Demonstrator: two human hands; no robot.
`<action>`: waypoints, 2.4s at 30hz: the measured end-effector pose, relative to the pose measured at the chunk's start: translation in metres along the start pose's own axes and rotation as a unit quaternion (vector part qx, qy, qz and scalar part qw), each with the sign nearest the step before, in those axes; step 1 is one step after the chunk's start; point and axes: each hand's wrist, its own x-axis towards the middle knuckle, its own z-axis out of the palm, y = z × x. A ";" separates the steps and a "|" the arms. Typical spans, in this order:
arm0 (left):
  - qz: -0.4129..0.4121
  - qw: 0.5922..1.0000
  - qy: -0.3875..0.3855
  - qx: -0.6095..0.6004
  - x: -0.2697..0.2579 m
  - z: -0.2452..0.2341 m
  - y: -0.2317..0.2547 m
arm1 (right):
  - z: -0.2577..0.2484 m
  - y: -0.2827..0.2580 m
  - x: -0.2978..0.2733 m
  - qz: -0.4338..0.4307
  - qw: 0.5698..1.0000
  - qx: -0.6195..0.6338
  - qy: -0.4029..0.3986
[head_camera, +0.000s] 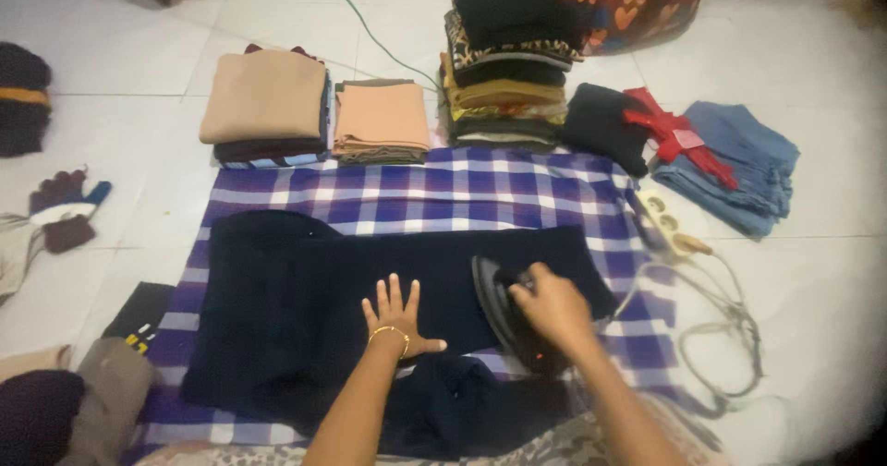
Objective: The person irons a dark blue sweater laid out on a checkered mat on the floor. They repeatedly smooth the fabric with their hands and use an iron to press different sections, including the sleeves and body, before folding the sweater at the end.
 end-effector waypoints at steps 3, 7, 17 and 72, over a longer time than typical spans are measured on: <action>0.000 1.000 0.002 -0.004 0.000 -0.001 0.000 | 0.032 -0.030 -0.011 -0.045 0.999 -0.028 -0.008; 0.004 1.000 0.000 -0.010 -0.002 -0.003 0.001 | 0.051 -0.040 -0.028 -0.050 0.996 -0.055 0.055; 0.016 1.000 0.007 -0.022 -0.002 -0.002 -0.003 | 0.058 -0.058 -0.006 -0.036 0.990 -0.061 0.125; -0.018 1.000 -0.004 -0.018 0.003 -0.006 0.004 | 0.050 -0.034 0.099 0.005 0.989 -0.056 0.136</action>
